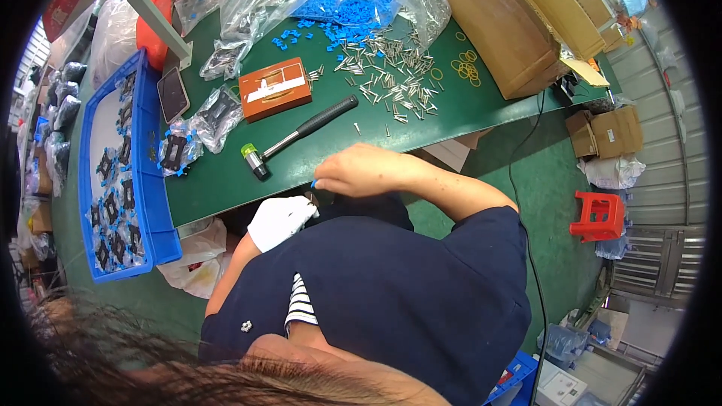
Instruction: The person assembles small electronic components and places them into individual plastic bags by hand.
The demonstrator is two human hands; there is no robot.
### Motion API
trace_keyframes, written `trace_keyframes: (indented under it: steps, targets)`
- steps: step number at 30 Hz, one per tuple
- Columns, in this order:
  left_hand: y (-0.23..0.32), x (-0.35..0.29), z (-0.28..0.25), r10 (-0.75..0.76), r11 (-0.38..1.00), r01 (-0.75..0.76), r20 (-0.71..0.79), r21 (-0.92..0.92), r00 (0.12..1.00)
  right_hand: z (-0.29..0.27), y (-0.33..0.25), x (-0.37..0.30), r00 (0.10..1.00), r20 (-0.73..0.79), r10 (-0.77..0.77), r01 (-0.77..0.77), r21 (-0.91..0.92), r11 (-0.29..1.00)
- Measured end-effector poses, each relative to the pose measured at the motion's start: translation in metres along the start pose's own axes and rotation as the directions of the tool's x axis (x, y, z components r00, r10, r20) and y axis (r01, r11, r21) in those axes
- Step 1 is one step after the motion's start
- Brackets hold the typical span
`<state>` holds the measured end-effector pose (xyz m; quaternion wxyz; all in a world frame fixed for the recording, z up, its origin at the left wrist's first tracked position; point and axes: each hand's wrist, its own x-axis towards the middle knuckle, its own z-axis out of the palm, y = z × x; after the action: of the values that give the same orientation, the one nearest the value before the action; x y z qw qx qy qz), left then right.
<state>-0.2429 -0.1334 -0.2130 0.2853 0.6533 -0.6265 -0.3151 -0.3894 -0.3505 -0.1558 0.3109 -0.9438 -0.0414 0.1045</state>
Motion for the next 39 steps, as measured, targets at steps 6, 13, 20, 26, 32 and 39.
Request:
trace_keyframes:
  steps: [6,13,20,26,32,39]
  targets:
    - [-0.011,-0.001,0.008,0.006,0.999,-0.008,0.048,0.047,0.999,0.015,-0.009,0.0,0.997,0.081,0.007,-0.013,0.081,0.997]
    - [-0.023,-0.004,0.017,0.052,0.992,-0.056,0.039,0.116,0.998,0.019,-0.012,0.003,0.994,0.111,0.018,-0.029,0.093,0.995]
    - [-0.026,-0.002,0.024,0.222,0.935,-0.211,-0.008,0.284,0.975,0.014,-0.012,0.006,0.987,0.159,-0.027,0.008,0.123,0.992]
    - [-0.025,-0.003,0.03,0.138,0.93,-0.15,0.061,0.336,0.989,0.013,-0.018,0.007,0.978,0.207,0.011,-0.039,0.13,0.991]
    - [-0.024,-0.006,0.032,0.099,0.929,-0.111,0.051,0.353,0.994,0.019,-0.016,0.011,0.976,0.219,-0.021,0.005,0.074,0.997]
    - [-0.024,-0.007,0.032,0.075,0.929,-0.097,0.075,0.356,0.994,0.021,-0.013,0.015,0.974,0.22,-0.049,0.026,0.104,0.994]
